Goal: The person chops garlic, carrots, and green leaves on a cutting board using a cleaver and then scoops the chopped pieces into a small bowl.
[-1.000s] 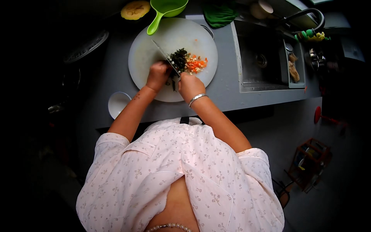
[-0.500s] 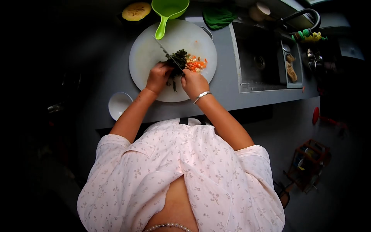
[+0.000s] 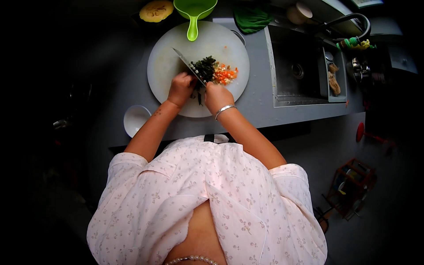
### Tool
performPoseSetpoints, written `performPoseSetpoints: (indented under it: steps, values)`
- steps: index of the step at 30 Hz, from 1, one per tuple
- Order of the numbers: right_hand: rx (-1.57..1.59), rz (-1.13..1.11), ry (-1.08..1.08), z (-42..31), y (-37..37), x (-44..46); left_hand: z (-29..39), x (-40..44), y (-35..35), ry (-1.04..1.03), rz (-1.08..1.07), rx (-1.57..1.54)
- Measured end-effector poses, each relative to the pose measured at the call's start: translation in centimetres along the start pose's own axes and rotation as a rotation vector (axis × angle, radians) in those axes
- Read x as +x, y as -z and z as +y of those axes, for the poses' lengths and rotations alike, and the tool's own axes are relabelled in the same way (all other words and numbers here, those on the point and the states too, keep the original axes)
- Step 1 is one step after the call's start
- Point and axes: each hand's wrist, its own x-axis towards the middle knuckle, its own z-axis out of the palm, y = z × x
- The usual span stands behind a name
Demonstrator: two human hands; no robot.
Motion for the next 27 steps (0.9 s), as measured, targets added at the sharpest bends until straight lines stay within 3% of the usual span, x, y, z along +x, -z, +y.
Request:
performPoseSetpoints:
  steps: [8,12,22,27]
  values:
    - [0.042,0.102,0.052,0.9,0.8,0.4,0.3,0.1,0.7,-0.135,0.11,-0.033]
    - [0.035,0.103,0.076,0.7,1.3,-1.3,0.0,-0.4,0.0,-0.054,0.114,-0.137]
    - [-0.01,-0.033,0.013,-0.5,1.4,-0.9,-0.7,-0.2,-0.4,-0.037,0.06,-0.04]
    - [-0.006,0.024,0.034,-0.3,-0.6,0.9,-0.6,-0.4,0.5,-0.03,0.031,-0.04]
